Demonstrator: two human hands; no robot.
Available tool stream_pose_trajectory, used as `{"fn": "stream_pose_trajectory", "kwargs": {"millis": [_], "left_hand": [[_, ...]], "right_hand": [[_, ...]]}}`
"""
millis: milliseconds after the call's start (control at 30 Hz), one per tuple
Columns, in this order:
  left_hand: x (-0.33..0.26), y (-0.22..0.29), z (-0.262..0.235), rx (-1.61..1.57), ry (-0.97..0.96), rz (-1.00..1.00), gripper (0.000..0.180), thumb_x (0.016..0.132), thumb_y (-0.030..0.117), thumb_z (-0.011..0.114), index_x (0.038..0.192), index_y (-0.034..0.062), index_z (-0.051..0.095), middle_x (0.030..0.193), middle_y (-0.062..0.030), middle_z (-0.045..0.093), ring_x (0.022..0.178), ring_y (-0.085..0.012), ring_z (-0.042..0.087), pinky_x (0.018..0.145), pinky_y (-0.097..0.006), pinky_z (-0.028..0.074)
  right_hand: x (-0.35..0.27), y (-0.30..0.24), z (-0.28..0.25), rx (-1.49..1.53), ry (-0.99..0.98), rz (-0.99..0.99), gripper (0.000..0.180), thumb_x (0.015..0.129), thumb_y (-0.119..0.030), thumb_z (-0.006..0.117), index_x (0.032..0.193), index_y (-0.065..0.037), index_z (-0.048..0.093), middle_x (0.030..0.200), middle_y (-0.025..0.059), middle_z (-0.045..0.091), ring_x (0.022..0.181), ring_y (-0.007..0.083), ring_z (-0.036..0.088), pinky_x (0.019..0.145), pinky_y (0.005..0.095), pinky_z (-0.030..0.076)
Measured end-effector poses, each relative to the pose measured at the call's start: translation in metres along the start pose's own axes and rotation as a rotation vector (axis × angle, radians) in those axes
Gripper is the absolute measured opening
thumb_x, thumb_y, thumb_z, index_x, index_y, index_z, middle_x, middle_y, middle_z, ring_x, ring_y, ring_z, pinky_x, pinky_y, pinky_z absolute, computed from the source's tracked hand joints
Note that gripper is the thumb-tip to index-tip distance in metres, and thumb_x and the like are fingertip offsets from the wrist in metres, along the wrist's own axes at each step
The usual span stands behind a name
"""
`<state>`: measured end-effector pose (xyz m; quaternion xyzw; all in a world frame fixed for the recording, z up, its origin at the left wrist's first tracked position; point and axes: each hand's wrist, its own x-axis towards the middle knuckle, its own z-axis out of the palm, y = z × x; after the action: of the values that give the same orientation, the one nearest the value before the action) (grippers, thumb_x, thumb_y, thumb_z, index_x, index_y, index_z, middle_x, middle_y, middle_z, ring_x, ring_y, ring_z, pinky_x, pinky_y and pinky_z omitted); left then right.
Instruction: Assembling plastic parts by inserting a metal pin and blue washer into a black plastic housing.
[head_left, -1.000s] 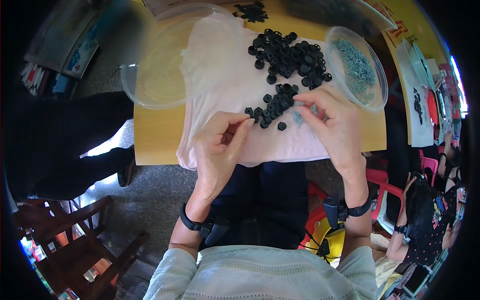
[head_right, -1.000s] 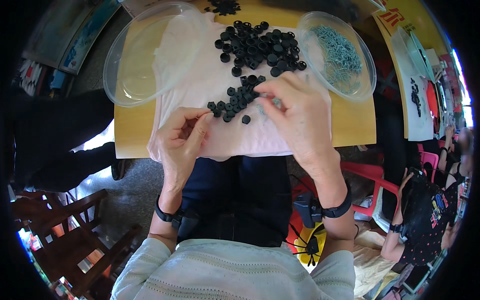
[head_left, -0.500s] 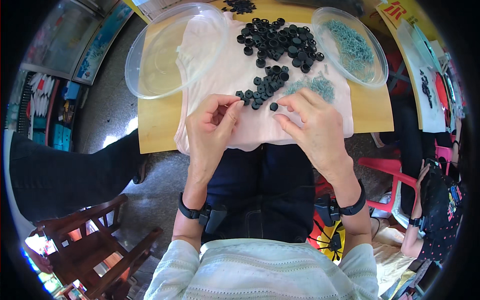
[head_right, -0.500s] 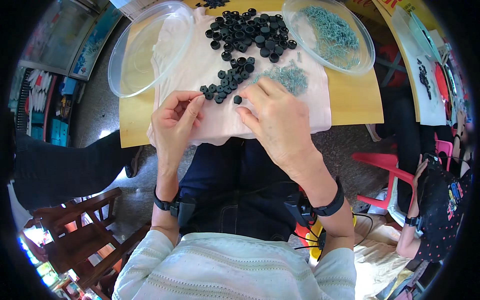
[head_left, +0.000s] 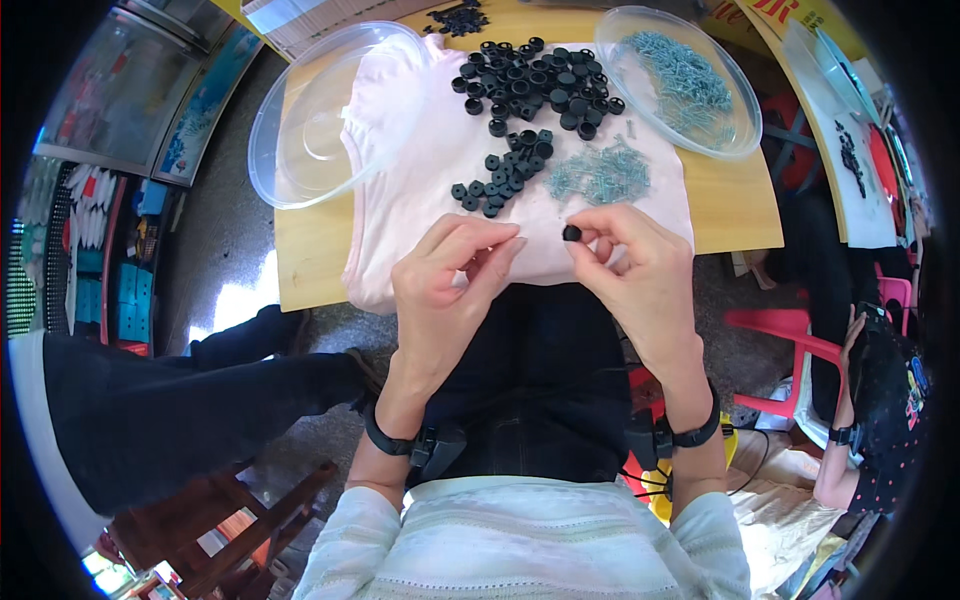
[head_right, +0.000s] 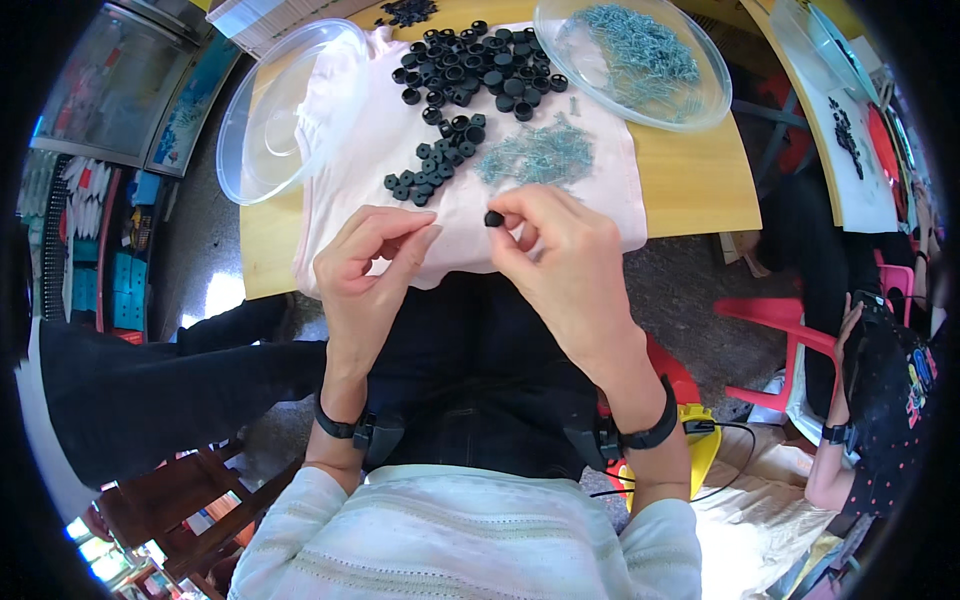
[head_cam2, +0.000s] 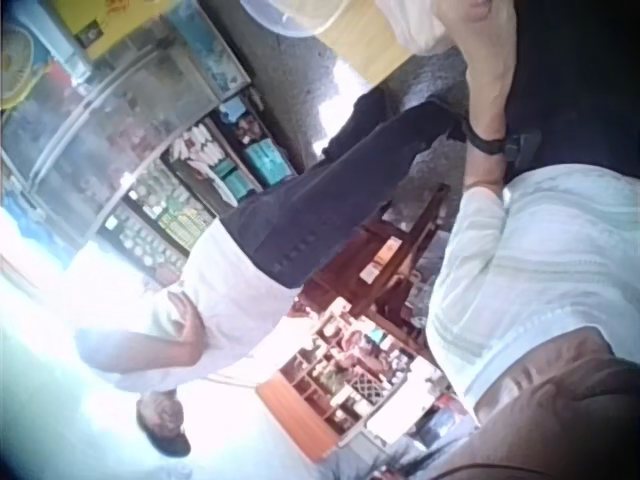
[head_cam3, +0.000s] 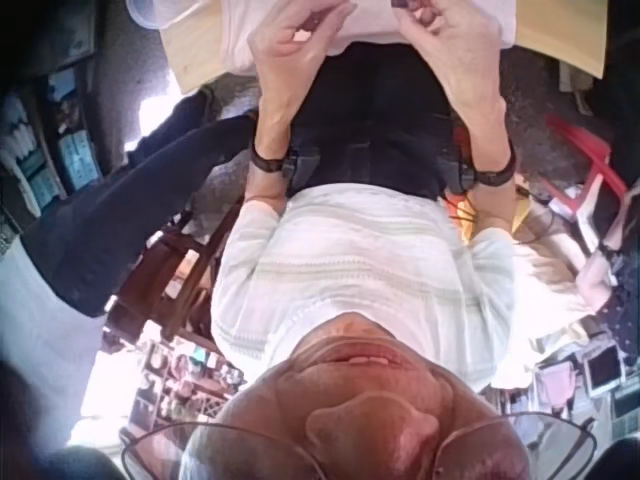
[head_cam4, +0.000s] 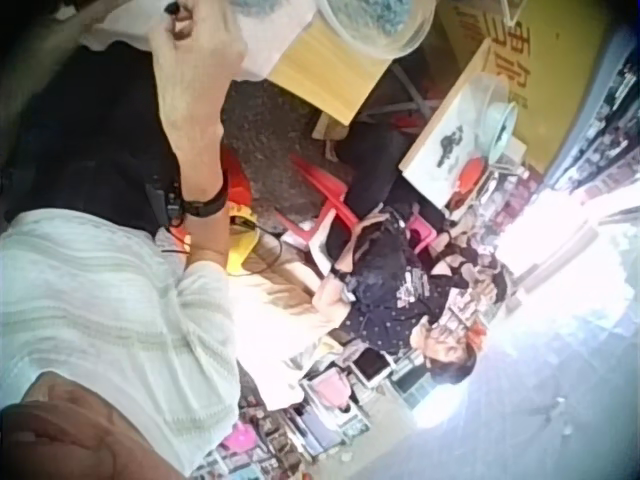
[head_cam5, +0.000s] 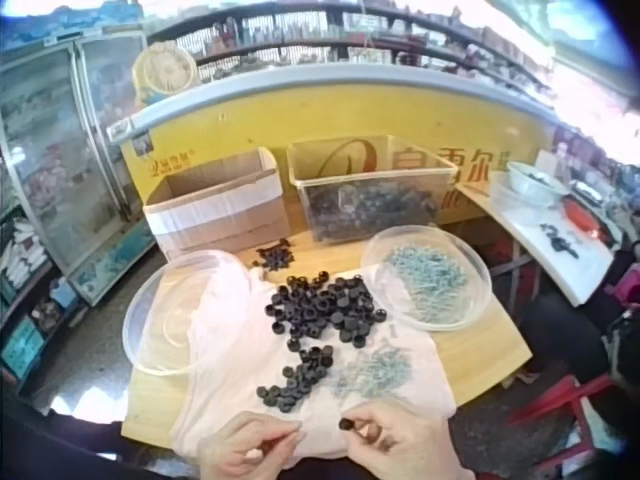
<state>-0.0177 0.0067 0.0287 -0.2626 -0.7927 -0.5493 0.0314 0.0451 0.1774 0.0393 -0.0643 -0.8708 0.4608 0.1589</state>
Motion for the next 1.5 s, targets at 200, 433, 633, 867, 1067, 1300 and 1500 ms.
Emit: {"fn": "stream_pose_trajectory", "kwargs": {"millis": [200, 433, 633, 867, 1067, 1300, 1500], "left_hand": [[0.021, -0.001, 0.032, 0.105, -0.03, 0.022, 0.011, 0.079, 0.002, 0.072, 0.089, 0.0017, 0.07, 0.079, -0.005, 0.064, 0.058, -0.0095, 0.058, 0.053, -0.022, 0.045], [0.029, 0.003, 0.044, 0.305, -0.072, -0.016, 0.009, 0.078, 0.005, 0.073, 0.085, 0.0009, 0.068, 0.077, -0.0057, 0.062, 0.059, -0.0109, 0.058, 0.054, -0.024, 0.046], [0.028, 0.005, 0.043, 0.32, -0.113, -0.018, 0.01, 0.079, 0.007, 0.071, 0.084, 0.0017, 0.065, 0.079, -0.0075, 0.059, 0.062, -0.0209, 0.064, 0.055, -0.031, 0.05], [0.023, 0.009, 0.036, 0.271, -0.082, -0.02, 0.007, 0.078, 0.003, 0.07, 0.083, 0.0022, 0.065, 0.079, -0.0062, 0.059, 0.056, -0.0173, 0.059, 0.052, -0.027, 0.047], [0.022, 0.009, 0.028, 0.266, -0.115, 0.026, 0.007, 0.079, 0.0, 0.069, 0.085, 0.0015, 0.064, 0.079, -0.0046, 0.059, 0.058, -0.0117, 0.056, 0.052, -0.024, 0.044], [0.014, 0.01, 0.025, -0.352, -0.077, -0.153, 0.008, 0.083, -0.001, 0.066, 0.089, -0.0014, 0.061, 0.089, -0.0038, 0.061, 0.077, -0.0095, 0.06, 0.067, -0.023, 0.051], [0.006, 0.015, 0.019, -0.779, -0.093, -0.357, 0.015, 0.086, -0.005, 0.063, 0.1, -0.0018, 0.058, 0.094, -0.0065, 0.063, 0.088, -0.013, 0.063, 0.08, -0.027, 0.051]], "right_hand": [[-0.011, 0.018, -0.01, 0.292, 0.041, 0.265, 0.017, 0.081, 0.0, 0.068, 0.098, 0.0, 0.067, 0.081, 0.0047, 0.066, 0.066, 0.0075, 0.06, 0.052, 0.0224, 0.049], [-0.015, 0.024, -0.006, 0.416, 0.079, 0.254, 0.016, 0.082, 0.0, 0.068, 0.098, 0.001, 0.067, 0.086, 0.0045, 0.066, 0.066, 0.0067, 0.06, 0.052, 0.0198, 0.049], [-0.016, 0.03, -0.005, 0.406, 0.086, 0.204, 0.015, 0.082, 0.001, 0.068, 0.097, 0.0, 0.066, 0.086, 0.0033, 0.066, 0.067, 0.0057, 0.06, 0.053, 0.0189, 0.049], [-0.015, 0.026, -0.013, 0.593, 0.033, 0.333, 0.016, 0.087, -0.004, 0.066, 0.103, -0.001, 0.066, 0.087, 0.0012, 0.066, 0.069, 0.0035, 0.058, 0.053, 0.0174, 0.049], [-0.015, 0.023, -0.015, 0.611, 0.073, 0.31, 0.019, 0.09, -0.009, 0.065, 0.107, -0.001, 0.066, 0.092, 0.0019, 0.067, 0.07, 0.0025, 0.056, 0.052, 0.0172, 0.048], [-0.016, 0.006, -0.009, 0.816, 0.025, 0.209, 0.021, 0.091, -0.008, 0.063, 0.11, 0.0, 0.064, 0.108, 0.006, 0.065, 0.087, 0.0068, 0.061, 0.066, 0.0202, 0.052], [-0.017, 0.004, -0.003, 0.907, -0.096, 0.172, 0.023, 0.092, -0.009, 0.06, 0.114, -0.002, 0.062, 0.114, 0.0094, 0.065, 0.097, 0.013, 0.064, 0.074, 0.0232, 0.054]]}}
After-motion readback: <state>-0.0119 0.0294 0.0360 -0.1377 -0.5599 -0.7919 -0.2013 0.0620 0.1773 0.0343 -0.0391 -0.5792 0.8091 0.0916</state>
